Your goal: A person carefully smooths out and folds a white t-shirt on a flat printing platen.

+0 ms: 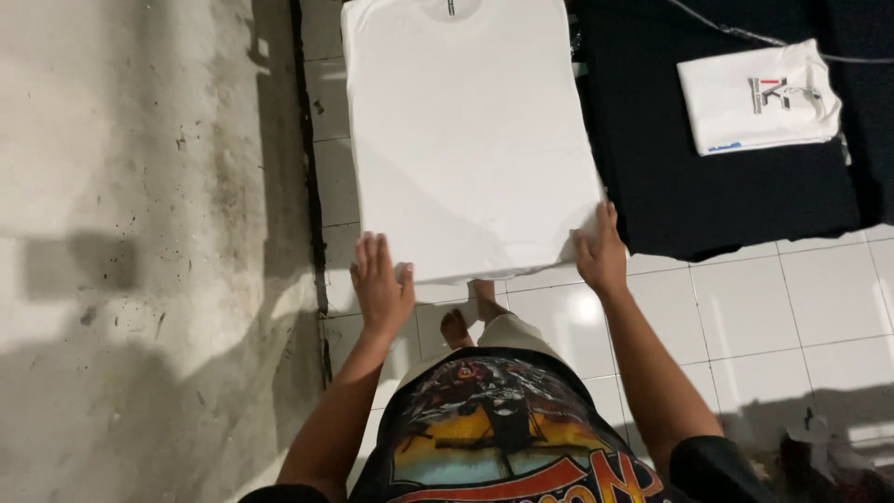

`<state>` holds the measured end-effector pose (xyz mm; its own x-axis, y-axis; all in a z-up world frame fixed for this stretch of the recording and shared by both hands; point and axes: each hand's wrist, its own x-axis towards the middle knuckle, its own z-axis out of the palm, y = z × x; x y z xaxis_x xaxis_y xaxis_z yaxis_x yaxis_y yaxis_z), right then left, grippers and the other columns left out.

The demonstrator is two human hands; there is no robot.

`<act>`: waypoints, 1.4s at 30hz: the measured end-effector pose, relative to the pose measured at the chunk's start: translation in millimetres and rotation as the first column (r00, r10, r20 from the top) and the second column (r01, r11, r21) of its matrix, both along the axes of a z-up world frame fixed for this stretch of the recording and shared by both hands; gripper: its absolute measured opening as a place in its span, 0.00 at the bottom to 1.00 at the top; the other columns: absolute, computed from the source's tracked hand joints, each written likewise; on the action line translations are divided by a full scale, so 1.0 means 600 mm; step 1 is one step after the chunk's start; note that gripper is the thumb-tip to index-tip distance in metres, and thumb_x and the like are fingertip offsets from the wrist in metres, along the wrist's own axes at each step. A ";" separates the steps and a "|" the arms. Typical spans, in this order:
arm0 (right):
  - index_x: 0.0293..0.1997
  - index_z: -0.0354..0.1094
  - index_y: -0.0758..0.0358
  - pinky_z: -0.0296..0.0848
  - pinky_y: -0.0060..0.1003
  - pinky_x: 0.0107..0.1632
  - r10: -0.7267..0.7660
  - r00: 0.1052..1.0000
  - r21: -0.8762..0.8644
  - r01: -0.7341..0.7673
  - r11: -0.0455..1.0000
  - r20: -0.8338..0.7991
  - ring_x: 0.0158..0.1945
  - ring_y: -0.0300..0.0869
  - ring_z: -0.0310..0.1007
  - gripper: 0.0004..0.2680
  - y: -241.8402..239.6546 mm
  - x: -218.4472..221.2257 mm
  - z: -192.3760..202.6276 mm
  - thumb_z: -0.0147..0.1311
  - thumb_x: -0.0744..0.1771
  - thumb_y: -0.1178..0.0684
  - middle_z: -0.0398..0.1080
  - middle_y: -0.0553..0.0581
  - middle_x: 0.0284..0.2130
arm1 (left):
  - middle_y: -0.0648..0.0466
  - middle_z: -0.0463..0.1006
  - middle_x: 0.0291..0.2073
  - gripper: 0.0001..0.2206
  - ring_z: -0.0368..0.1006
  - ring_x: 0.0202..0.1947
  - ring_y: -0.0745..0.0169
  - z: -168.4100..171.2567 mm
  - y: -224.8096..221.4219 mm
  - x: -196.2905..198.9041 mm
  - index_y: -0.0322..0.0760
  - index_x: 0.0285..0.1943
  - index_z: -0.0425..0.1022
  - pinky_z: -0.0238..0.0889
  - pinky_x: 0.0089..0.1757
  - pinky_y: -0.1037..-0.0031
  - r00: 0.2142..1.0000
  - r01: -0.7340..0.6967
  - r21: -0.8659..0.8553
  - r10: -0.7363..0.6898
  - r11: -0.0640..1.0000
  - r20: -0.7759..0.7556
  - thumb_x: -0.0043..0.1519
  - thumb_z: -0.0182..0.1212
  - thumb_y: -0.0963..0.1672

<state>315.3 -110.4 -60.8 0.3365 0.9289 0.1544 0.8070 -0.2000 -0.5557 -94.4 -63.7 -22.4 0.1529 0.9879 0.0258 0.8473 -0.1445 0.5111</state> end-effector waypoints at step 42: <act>0.52 0.70 0.66 0.72 0.50 0.43 -0.598 0.595 -0.254 0.561 0.787 -0.537 0.44 0.53 0.75 0.14 -0.102 0.052 -0.064 0.53 0.73 0.43 0.73 0.67 0.39 | 0.35 0.75 0.47 0.20 0.69 0.54 0.47 -0.148 -0.059 -0.120 0.28 0.55 0.72 0.63 0.52 0.50 0.607 -0.280 -0.413 0.493 0.867 0.623 0.74 0.49 0.52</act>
<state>346.4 -171.3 -99.4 0.8106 0.5071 -0.2928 0.0486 -0.5566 -0.8294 -166.4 -98.8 -111.0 -0.2030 0.9336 -0.2954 0.1746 0.3314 0.9272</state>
